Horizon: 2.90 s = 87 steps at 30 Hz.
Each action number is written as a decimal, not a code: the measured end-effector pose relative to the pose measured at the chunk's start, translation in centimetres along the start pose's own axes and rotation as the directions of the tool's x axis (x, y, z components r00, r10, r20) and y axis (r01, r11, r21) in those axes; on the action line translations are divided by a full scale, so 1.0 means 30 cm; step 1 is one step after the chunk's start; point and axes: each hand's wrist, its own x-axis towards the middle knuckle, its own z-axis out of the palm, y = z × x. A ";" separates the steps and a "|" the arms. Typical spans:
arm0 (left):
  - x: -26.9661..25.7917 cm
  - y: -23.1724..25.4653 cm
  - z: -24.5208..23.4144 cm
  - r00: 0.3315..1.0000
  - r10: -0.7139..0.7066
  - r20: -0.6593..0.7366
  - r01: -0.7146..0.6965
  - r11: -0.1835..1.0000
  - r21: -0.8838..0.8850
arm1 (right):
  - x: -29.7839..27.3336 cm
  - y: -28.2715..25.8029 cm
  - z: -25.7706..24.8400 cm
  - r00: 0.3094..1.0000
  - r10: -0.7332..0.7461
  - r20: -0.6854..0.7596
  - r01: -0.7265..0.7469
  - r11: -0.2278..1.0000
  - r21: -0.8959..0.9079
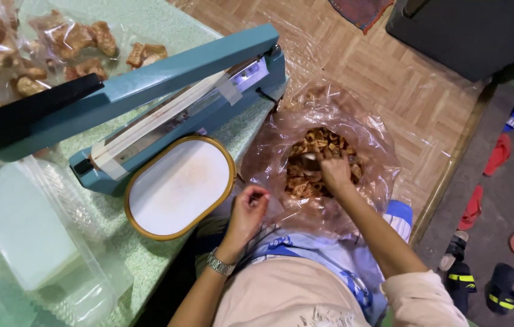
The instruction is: Package snacks into small plastic bags and seal them using a heat sealer
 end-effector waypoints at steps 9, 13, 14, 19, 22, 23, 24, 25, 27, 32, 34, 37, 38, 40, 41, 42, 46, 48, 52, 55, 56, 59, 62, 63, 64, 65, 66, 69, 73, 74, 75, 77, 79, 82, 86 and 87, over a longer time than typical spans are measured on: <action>0.016 0.011 0.002 0.999 0.032 -0.016 -0.032 0.999 0.005 | -0.037 -0.019 0.100 0.993 0.072 -0.098 -0.077 0.996 -0.042; 0.029 0.013 0.004 0.995 0.102 -0.012 -0.101 0.994 0.039 | -0.076 0.086 0.063 0.971 0.135 0.199 -0.166 0.975 0.149; 0.044 -0.003 -0.001 0.992 0.124 -0.009 -0.124 0.992 0.026 | -0.057 0.153 -0.026 0.887 -0.033 0.460 -0.172 0.902 0.396; 0.046 0.029 0.014 0.969 0.245 0.000 -0.240 0.949 0.202 | -0.108 0.042 0.302 0.940 0.016 0.340 -0.098 0.970 0.224; 0.038 0.054 0.017 0.955 0.295 0.019 -0.285 0.902 0.323 | -0.011 -0.019 -0.166 0.765 0.142 0.628 -0.582 0.571 0.580; 0.036 0.058 0.014 0.952 0.304 0.030 -0.296 0.895 0.332 | 0.021 0.022 -0.493 0.457 -0.064 0.887 -0.887 -0.115 0.448; 0.043 0.049 0.004 0.953 0.301 0.028 -0.293 0.896 0.335 | 0.000 0.024 -0.422 0.455 -0.068 0.888 -0.888 -0.115 0.446; 0.048 0.040 0.000 0.946 0.323 0.025 -0.313 0.895 0.318 | -0.025 0.032 -0.354 0.490 -0.036 0.871 -0.867 0.082 0.492; 0.048 0.062 0.003 0.938 0.346 0.020 -0.336 0.894 0.297 | -0.134 0.034 -0.006 0.531 -0.010 0.848 -0.812 0.280 0.512; 0.030 0.108 0.012 0.911 0.404 0.088 -0.397 0.796 0.457 | -0.290 -0.029 0.443 0.787 -0.092 0.610 -0.300 0.807 0.509; 0.033 0.123 0.004 0.917 0.391 0.078 -0.383 0.813 0.439 | -0.210 0.013 0.172 0.782 -0.097 0.615 -0.344 0.756 0.557; 0.037 0.123 0.009 0.926 0.372 0.064 -0.366 0.845 0.390 | -0.200 0.041 0.005 0.782 -0.090 0.617 -0.423 0.650 0.631; 0.042 0.122 0.007 0.927 0.371 0.060 -0.366 0.854 0.371 | -0.202 0.039 -0.008 0.791 -0.081 0.607 -0.453 0.589 0.669; 0.029 0.165 0.013 0.921 0.385 0.059 -0.379 0.847 0.373 | -0.202 0.051 -0.091 0.796 -0.077 0.600 -0.471 0.543 0.695; 0.023 0.185 0.015 0.916 0.396 0.068 -0.392 0.841 0.373 | -0.209 0.052 -0.131 0.799 -0.065 0.597 -0.495 0.492 0.716; 0.039 0.152 0.003 0.916 0.394 0.070 -0.390 0.840 0.377 | -0.217 0.065 -0.052 0.799 -0.066 0.598 -0.497 0.488 0.717; 0.086 0.099 0.006 0.897 0.431 0.094 -0.431 0.810 0.399 | -0.286 0.135 0.104 0.828 0.128 0.547 -0.523 0.531 0.667; 0.100 0.124 0.019 0.891 0.442 0.099 -0.442 0.801 0.403 | -0.299 0.147 0.056 0.838 0.179 0.515 -0.518 0.556 0.649; 0.123 0.151 0.062 0.880 0.456 0.134 -0.464 0.764 0.448 | -0.354 0.175 -0.027 0.868 0.261 0.422 -0.496 0.440 0.748; 0.138 0.178 0.106 0.867 0.472 0.160 -0.488 0.741 0.461 | -0.349 0.188 -0.082 0.878 0.284 0.386 -0.470 0.363 0.804; 0.131 0.187 0.118 0.864 0.472 0.176 -0.495 0.732 0.469 | -0.350 0.178 -0.116 0.881 0.281 0.381 -0.448 0.234 0.863; 0.150 0.177 0.144 0.861 0.470 0.192 -0.500 0.718 0.485 | -0.389 0.181 -0.059 0.892 0.283 0.352 -0.392 0.098 0.915; 0.193 0.113 0.184 0.875 0.445 0.188 -0.472 0.699 0.537 | -0.366 0.196 -0.188 0.876 0.225 0.426 -0.418 -0.086 0.905; 0.202 0.089 0.198 0.875 0.446 0.186 -0.471 0.699 0.538 | -0.364 0.188 -0.213 0.877 0.223 0.425 -0.417 -0.085 0.905; 0.211 0.066 0.211 0.881 0.430 0.197 -0.457 0.670 0.585 | -0.361 0.180 -0.239 0.885 0.198 0.421 -0.419 -0.055 0.906; 0.220 0.044 0.222 0.887 0.413 0.206 -0.443 0.637 0.631 | -0.356 0.170 -0.265 0.893 0.171 0.416 -0.418 -0.026 0.908; 0.222 0.036 0.230 0.887 0.414 0.203 -0.442 0.636 0.633 | -0.363 0.179 -0.291 0.894 0.168 0.415 -0.416 -0.026 0.909; 0.222 0.041 0.257 0.881 0.407 0.241 -0.458 0.608 0.648 | -0.367 0.213 -0.379 0.888 0.180 0.424 -0.454 0.187 0.871; 0.231 0.041 0.304 0.875 0.413 0.252 -0.463 0.561 0.686 | -0.315 0.235 -0.585 0.909 0.167 0.381 -0.409 0.534 0.740; 0.243 0.021 0.317 0.867 0.426 0.257 -0.472 0.542 0.695 | -0.298 0.230 -0.652 0.918 0.141 0.371 -0.373 0.627 0.684; 0.241 0.024 0.325 0.867 0.426 0.258 -0.473 0.542 0.695 | -0.294 0.225 -0.667 0.917 0.142 0.372 -0.374 0.627 0.684; 0.240 0.032 0.337 0.861 0.412 0.300 -0.491 0.516 0.702 | -0.278 0.215 -0.697 0.913 0.132 0.386 -0.345 0.752 0.562; 0.260 -0.008 0.340 0.863 0.405 0.303 -0.484 0.487 0.727 | -0.261 0.202 -0.721 0.906 0.134 0.401 -0.340 0.795 0.502; 0.228 0.052 0.349 0.876 0.376 0.303 -0.465 0.492 0.736 | -0.156 0.161 -0.971 0.789 0.198 0.582 -0.514 0.732 0.447; 0.278 -0.062 0.378 0.910 0.307 0.278 -0.408 0.552 0.727 | -0.226 0.217 -0.656 0.879 0.059 0.474 -0.162 0.970 0.180; 0.268 -0.055 0.381 0.909 0.309 0.279 -0.411 0.552 0.725 | -0.216 0.196 -0.675 0.879 0.062 0.473 -0.163 0.971 0.177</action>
